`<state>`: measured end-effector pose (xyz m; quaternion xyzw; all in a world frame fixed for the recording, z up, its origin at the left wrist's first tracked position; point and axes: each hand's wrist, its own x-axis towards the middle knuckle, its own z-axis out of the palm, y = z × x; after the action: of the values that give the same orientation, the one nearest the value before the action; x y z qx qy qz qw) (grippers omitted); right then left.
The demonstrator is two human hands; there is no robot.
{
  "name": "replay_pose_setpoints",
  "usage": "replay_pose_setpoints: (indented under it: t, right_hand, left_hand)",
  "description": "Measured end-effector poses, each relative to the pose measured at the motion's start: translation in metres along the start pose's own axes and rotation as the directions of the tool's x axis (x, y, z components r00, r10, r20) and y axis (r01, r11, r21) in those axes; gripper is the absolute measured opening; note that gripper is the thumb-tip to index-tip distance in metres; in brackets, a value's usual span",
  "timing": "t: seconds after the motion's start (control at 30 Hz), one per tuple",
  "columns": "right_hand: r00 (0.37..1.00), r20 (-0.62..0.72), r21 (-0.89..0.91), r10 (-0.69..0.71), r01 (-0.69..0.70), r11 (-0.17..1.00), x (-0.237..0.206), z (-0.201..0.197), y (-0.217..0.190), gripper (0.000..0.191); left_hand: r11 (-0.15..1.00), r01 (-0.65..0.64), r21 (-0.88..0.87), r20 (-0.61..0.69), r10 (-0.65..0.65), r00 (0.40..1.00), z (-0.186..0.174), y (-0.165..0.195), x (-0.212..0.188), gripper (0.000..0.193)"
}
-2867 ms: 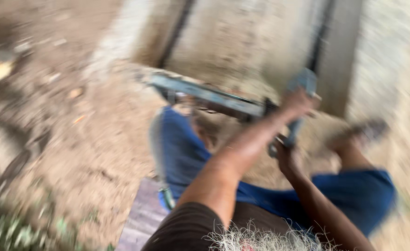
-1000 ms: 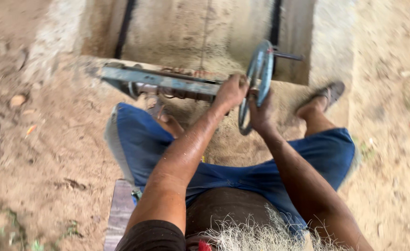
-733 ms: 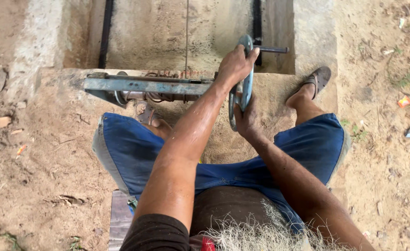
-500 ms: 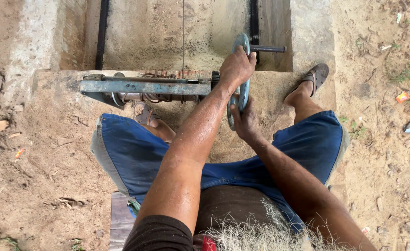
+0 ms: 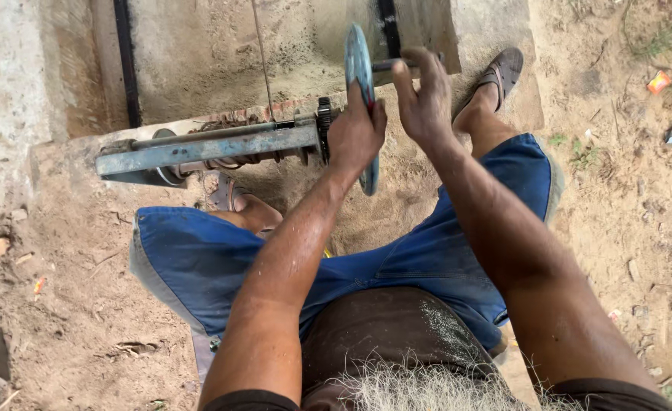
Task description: The person sits beside a concrete well and turns a hand-crank wheel attached to a winch mechanism. The crank is rotated continuously to wind or unwind a cable extending into the well.
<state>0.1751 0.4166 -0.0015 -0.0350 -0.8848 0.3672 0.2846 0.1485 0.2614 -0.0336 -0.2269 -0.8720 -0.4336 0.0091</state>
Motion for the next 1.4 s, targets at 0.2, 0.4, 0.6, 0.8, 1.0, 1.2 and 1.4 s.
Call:
replay_pose_setpoints:
  t: [0.2,0.4,0.6,0.8,1.0,1.2,1.4]
  right_hand:
    - [0.98,0.193,-0.134,-0.039,0.066,0.989,0.032,0.016,0.012,0.036]
    - [0.861,0.43,0.159,0.274,-0.37,0.915,0.063,0.046,0.001,0.056]
    - [0.583,0.58,0.201,0.568,-0.779,0.594,0.063,0.053,-0.038,0.052]
    - [0.652,0.539,0.103,0.534,-0.68,0.726,0.028,0.053,-0.042,0.05]
    - [0.794,0.461,0.268,0.396,-0.55,0.791,-0.022,0.063,-0.028,0.042]
    - [0.714,0.561,0.262,0.419,-0.633,0.729,-0.077,0.046,-0.029,0.035]
    - [0.746,0.627,0.424,0.224,-0.568,0.705,-0.125,0.051,-0.01,0.021]
  left_hand:
    - [0.995,-0.061,0.073,-0.027,0.063,0.998,0.01,-0.003,-0.041,0.067]
    - [0.946,-0.26,0.195,-0.132,0.288,0.948,0.019,-0.018,-0.077,0.07]
    - [0.936,-0.303,0.179,-0.079,0.32,0.944,0.044,-0.048,-0.112,0.062]
    - [0.998,-0.07,-0.002,0.302,0.067,0.951,0.037,-0.075,-0.127,0.042]
    - [0.885,0.395,-0.245,0.303,-0.317,0.899,0.006,-0.078,-0.119,0.069]
    - [0.861,0.328,-0.388,0.064,-0.33,0.942,-0.018,-0.075,-0.052,0.058]
    - [0.931,0.298,-0.211,0.134,-0.274,0.952,-0.022,-0.032,0.035,0.052]
